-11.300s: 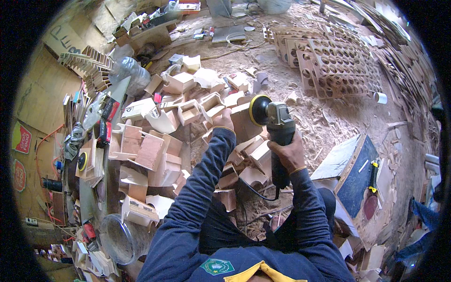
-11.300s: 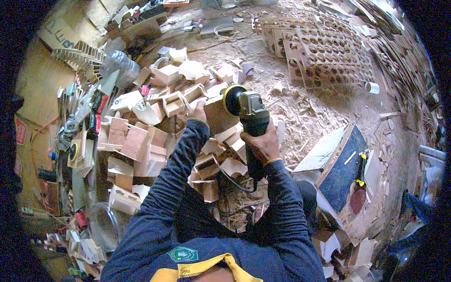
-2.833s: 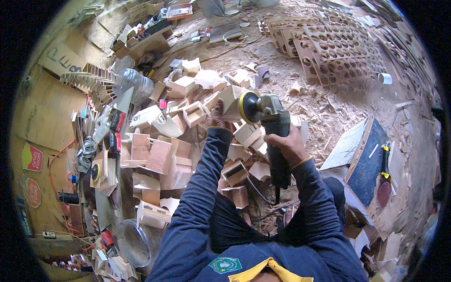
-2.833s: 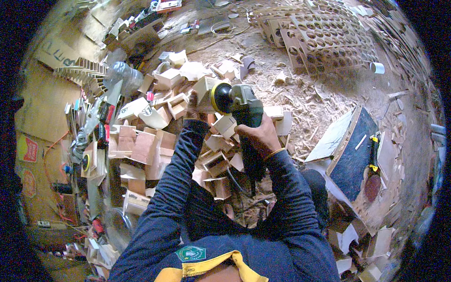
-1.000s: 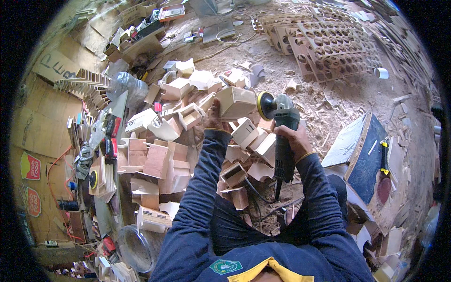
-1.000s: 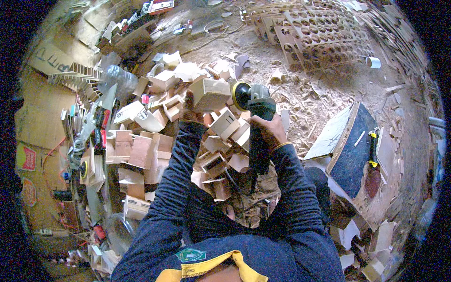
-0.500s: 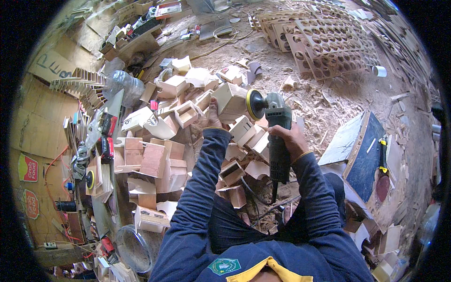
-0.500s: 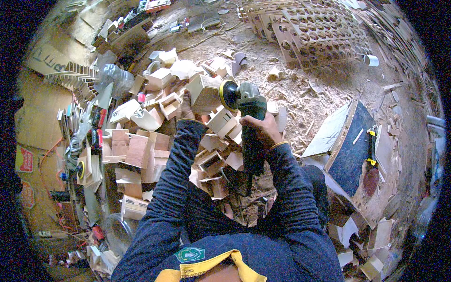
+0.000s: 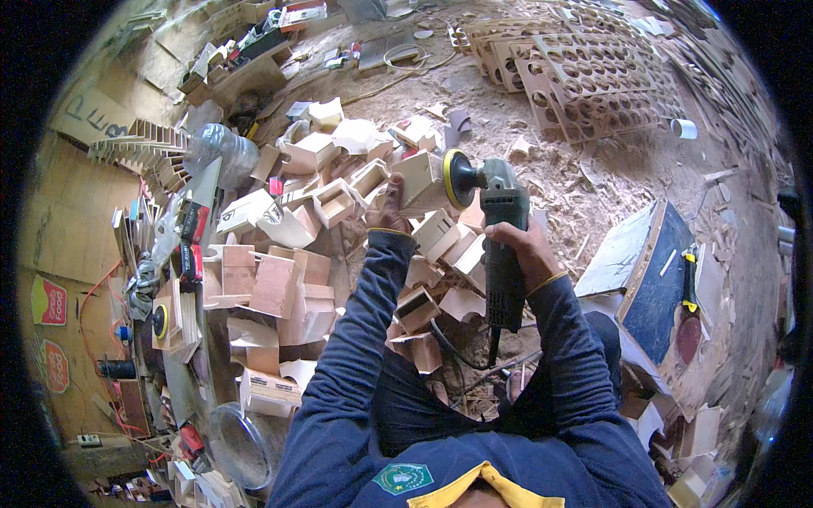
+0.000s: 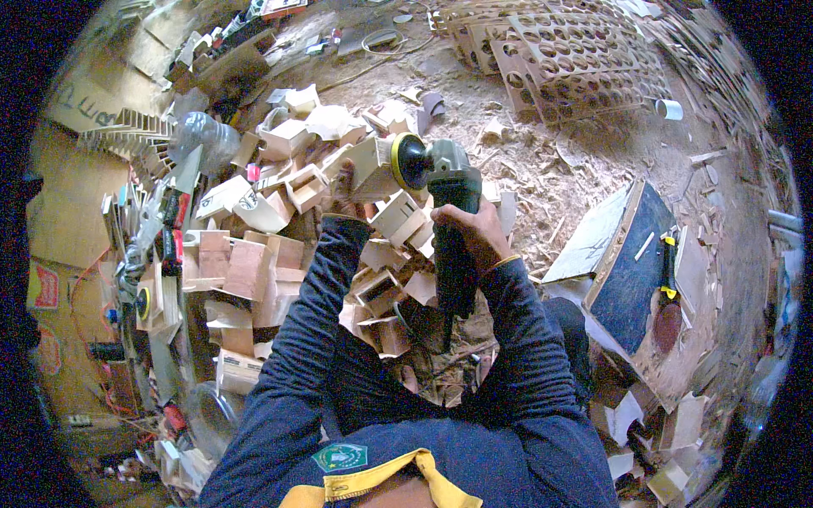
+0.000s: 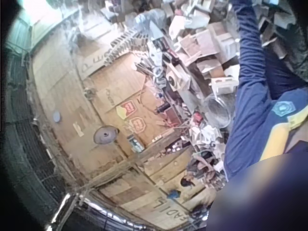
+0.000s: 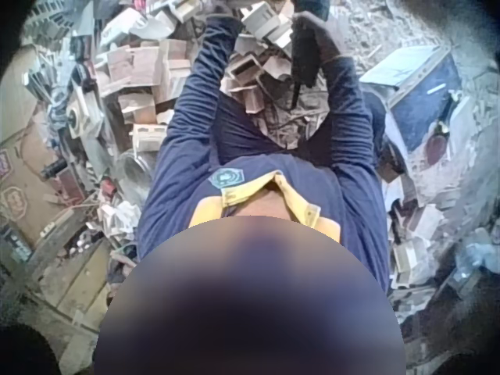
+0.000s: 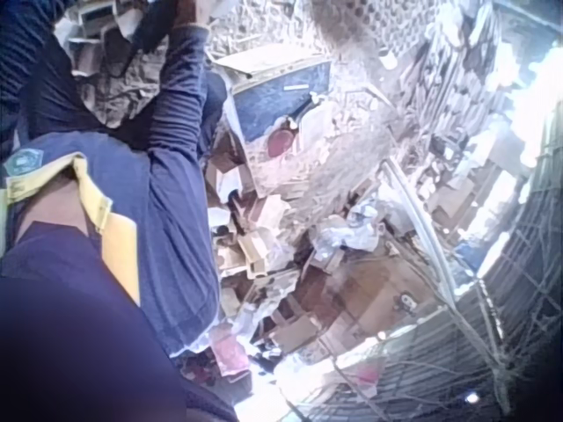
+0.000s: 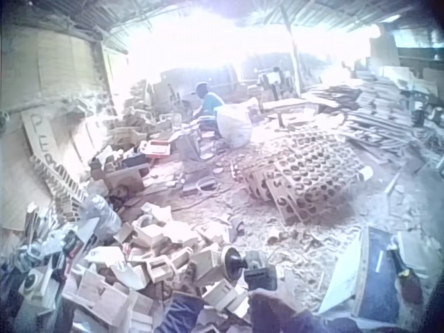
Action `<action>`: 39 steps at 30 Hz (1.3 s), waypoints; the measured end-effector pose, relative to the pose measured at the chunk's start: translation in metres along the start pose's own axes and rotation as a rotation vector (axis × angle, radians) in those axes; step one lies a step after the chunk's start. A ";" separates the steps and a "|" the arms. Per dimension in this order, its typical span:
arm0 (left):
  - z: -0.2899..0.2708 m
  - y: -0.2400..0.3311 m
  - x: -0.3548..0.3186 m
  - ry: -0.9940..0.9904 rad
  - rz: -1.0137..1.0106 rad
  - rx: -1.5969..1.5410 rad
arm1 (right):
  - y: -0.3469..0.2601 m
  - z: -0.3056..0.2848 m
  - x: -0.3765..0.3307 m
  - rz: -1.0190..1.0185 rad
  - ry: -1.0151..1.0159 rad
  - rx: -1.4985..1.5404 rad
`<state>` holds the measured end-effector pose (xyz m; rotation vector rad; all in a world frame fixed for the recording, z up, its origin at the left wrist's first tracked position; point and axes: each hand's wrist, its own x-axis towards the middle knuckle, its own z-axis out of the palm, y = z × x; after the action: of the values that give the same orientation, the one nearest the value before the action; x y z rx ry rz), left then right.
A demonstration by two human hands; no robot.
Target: The person uses an angle grinder with a sanding disc to smooth the surfaces of small wooden pieces. They hold each piece in one hand and move the grinder over the edges and faces, then place the finished piece aside and pick up another.
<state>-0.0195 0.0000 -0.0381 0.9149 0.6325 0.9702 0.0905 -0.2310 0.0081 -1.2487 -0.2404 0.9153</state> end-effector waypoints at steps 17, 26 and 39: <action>0.008 0.015 -0.008 -0.028 -0.002 0.074 | -0.015 0.014 -0.010 0.049 -0.054 -0.049; 0.008 0.010 -0.007 -0.025 0.014 0.077 | -0.014 0.011 -0.010 0.034 -0.086 -0.036; 0.000 0.013 0.000 -0.106 0.008 0.011 | -0.010 0.009 -0.008 0.075 -0.054 -0.017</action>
<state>-0.0246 0.0028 -0.0268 0.9723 0.5452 0.9200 0.0848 -0.2307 0.0224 -1.2565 -0.2461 1.0140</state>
